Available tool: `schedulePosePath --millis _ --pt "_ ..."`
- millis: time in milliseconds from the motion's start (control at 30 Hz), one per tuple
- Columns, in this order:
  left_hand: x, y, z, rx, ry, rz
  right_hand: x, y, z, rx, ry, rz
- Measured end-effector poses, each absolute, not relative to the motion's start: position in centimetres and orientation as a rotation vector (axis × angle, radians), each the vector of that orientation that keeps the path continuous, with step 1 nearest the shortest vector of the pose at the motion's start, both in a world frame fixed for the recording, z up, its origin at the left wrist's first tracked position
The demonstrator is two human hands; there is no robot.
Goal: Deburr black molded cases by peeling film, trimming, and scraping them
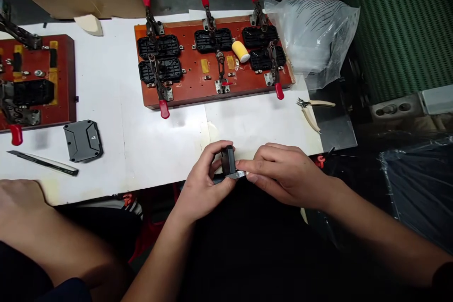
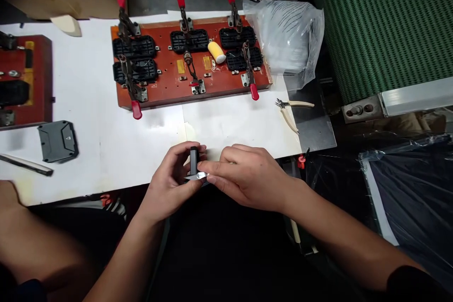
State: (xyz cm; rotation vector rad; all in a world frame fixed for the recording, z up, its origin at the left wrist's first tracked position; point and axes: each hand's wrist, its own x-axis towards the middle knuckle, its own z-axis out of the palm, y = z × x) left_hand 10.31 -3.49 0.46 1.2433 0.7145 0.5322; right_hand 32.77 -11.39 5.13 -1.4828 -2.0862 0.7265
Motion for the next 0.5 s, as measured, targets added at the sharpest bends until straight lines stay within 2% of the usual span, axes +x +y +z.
schedulePosePath --millis 500 --pt "9.94 -3.40 0.66 1.275 0.749 0.460 32.93 -10.95 5.43 -1.487 -2.116 0.705"
